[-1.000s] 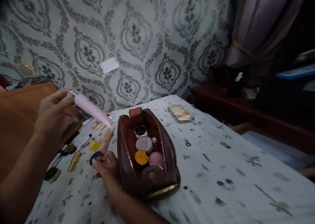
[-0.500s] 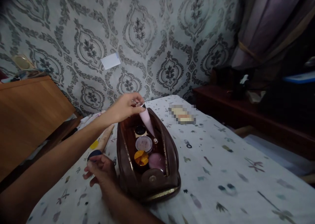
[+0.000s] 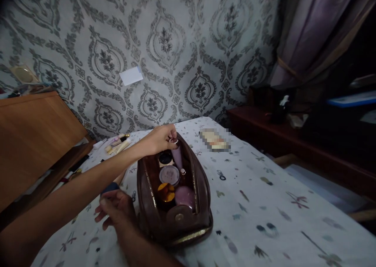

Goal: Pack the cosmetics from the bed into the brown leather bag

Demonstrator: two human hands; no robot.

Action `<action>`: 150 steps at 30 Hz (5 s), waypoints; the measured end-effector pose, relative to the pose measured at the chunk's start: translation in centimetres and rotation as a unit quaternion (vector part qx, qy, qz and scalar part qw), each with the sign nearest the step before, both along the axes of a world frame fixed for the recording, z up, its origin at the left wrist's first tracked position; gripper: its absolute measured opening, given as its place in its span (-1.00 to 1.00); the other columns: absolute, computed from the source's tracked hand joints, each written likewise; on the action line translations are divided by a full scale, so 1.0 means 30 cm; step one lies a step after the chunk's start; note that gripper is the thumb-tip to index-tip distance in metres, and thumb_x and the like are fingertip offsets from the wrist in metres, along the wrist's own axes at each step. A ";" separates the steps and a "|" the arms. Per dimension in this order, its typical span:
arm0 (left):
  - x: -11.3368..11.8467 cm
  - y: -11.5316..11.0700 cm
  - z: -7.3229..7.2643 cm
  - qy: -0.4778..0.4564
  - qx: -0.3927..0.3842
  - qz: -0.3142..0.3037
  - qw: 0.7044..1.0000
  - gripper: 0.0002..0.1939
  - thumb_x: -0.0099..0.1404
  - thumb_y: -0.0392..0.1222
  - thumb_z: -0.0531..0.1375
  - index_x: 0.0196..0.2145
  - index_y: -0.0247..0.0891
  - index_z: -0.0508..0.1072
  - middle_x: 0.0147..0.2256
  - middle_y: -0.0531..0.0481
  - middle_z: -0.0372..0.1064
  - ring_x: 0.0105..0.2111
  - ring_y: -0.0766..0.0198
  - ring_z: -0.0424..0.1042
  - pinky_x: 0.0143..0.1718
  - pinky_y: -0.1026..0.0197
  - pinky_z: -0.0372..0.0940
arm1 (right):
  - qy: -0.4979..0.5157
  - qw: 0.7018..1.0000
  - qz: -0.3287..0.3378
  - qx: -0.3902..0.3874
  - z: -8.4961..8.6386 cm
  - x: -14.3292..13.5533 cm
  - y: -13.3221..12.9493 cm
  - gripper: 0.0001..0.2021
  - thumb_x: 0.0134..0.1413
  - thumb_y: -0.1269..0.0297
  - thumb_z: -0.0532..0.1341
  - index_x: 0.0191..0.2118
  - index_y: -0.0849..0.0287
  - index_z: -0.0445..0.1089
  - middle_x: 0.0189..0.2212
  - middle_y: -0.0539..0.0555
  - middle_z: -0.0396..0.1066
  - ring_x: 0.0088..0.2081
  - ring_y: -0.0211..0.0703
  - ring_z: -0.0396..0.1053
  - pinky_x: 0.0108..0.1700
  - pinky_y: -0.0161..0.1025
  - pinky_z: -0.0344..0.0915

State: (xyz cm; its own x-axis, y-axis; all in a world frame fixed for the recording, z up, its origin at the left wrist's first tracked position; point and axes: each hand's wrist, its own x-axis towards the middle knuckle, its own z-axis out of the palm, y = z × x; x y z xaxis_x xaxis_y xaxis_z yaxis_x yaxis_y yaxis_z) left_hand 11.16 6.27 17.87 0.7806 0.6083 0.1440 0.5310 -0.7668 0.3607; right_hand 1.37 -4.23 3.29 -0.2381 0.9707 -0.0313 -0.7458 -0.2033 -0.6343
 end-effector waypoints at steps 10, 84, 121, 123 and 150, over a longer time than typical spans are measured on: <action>0.008 0.025 -0.028 -0.036 -0.010 0.000 0.999 -0.80 0.01 -0.31 0.33 -0.43 -0.24 0.35 -0.52 0.17 0.21 -0.47 0.31 0.23 -0.46 0.29 0.07 | -0.015 1.000 0.021 0.007 -0.053 -0.028 0.025 -0.35 -0.32 -0.22 0.43 -0.24 0.21 0.31 -0.52 -0.01 0.45 -0.60 -0.30 0.36 -0.62 -0.40 0.03; -0.029 0.007 0.024 0.109 0.008 0.004 0.994 -0.29 0.09 -0.11 0.33 0.13 -0.35 0.17 -0.17 -0.13 0.44 -0.14 0.00 0.42 -0.15 0.09 0.30 | -0.042 0.999 0.028 -0.015 -0.045 -0.030 0.026 -0.27 -0.51 -0.28 0.45 -0.30 0.20 0.29 -0.58 -0.03 0.41 -0.66 -0.34 0.28 -0.67 -0.41 -0.06; -0.915 0.409 -0.391 0.070 0.072 0.443 0.891 -0.71 0.39 -0.16 0.14 0.03 -0.28 0.39 0.00 -0.14 0.39 -0.02 0.12 0.40 0.00 -0.04 0.34 | -0.120 0.988 0.049 -0.089 -0.090 -0.038 0.021 -0.43 -0.50 -0.19 0.49 -0.54 0.20 0.33 -0.62 0.00 0.39 -0.65 -0.37 0.21 -0.63 -0.41 -0.04; -0.900 0.462 -0.408 0.102 0.075 0.441 0.889 -0.66 0.38 -0.09 0.17 0.04 -0.28 0.39 0.04 -0.15 0.35 -0.02 0.11 0.41 -0.01 -0.07 0.36 | -0.121 0.987 0.058 -0.088 -0.089 -0.039 0.022 -0.41 -0.52 -0.21 0.49 -0.55 0.20 0.32 -0.62 0.00 0.38 -0.67 -0.39 0.19 -0.63 -0.41 -0.06; -0.927 0.501 -0.407 -0.036 0.007 0.496 0.868 -0.68 0.38 -0.09 0.17 0.02 -0.30 0.40 0.01 -0.14 0.37 -0.05 0.13 0.42 -0.03 -0.05 0.37 | -0.152 0.985 0.072 -0.045 -0.098 -0.034 0.033 -0.39 -0.46 -0.28 0.44 -0.53 0.21 0.31 -0.61 0.00 0.40 -0.68 -0.41 0.21 -0.67 -0.43 -0.02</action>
